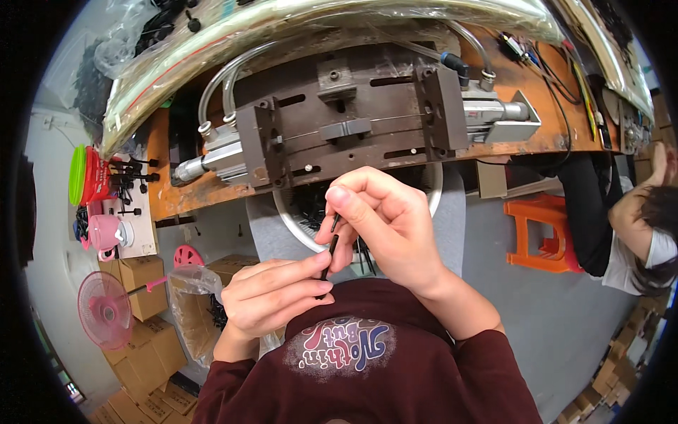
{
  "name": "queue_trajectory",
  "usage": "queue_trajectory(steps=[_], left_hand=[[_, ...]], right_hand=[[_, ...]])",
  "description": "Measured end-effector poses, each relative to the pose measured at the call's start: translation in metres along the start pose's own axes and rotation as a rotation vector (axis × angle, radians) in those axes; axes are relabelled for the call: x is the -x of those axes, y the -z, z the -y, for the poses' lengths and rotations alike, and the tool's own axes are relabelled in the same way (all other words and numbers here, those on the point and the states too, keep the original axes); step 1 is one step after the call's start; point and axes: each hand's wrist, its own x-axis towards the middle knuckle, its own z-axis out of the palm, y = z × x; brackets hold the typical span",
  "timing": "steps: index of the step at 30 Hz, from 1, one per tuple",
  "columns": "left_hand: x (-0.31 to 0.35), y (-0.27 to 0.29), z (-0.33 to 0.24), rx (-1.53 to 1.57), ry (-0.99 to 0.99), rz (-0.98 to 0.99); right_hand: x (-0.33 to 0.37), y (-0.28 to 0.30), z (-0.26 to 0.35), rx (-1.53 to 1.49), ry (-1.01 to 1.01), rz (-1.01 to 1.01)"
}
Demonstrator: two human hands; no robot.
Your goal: Assembling small black plastic industrial or furniture components using a bench-mounted pneumatic press or jig.
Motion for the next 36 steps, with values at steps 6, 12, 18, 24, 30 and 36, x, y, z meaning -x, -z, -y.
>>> queue_trajectory(steps=[6, 12, 18, 24, 30, 36], left_hand=[[-0.0027, -0.0032, 0.0006, -0.012, 0.009, 0.001], [-0.0034, -0.0047, 0.0008, -0.027, 0.013, 0.015], [-0.0009, -0.0044, -0.0003, 0.022, 0.042, 0.024], [-0.0025, -0.004, -0.001, 0.031, 0.051, 0.037], [-0.0022, -0.0072, -0.0003, 0.009, 0.04, 0.012], [-0.0016, -0.0084, -0.003, 0.064, 0.086, 0.019]], right_hand=[[0.0032, 0.0013, -0.0029, -0.031, 0.065, -0.026], [0.0041, 0.0032, -0.0037, -0.024, 0.092, -0.031], [0.0058, 0.0038, -0.0013, 0.032, 0.116, -0.038], [0.0076, 0.0008, 0.0012, 0.156, 0.173, -0.009], [0.0078, 0.0017, -0.0015, 0.125, 0.163, 0.017], [0.0104, 0.0033, -0.0034, 0.017, 0.134, 0.002]])
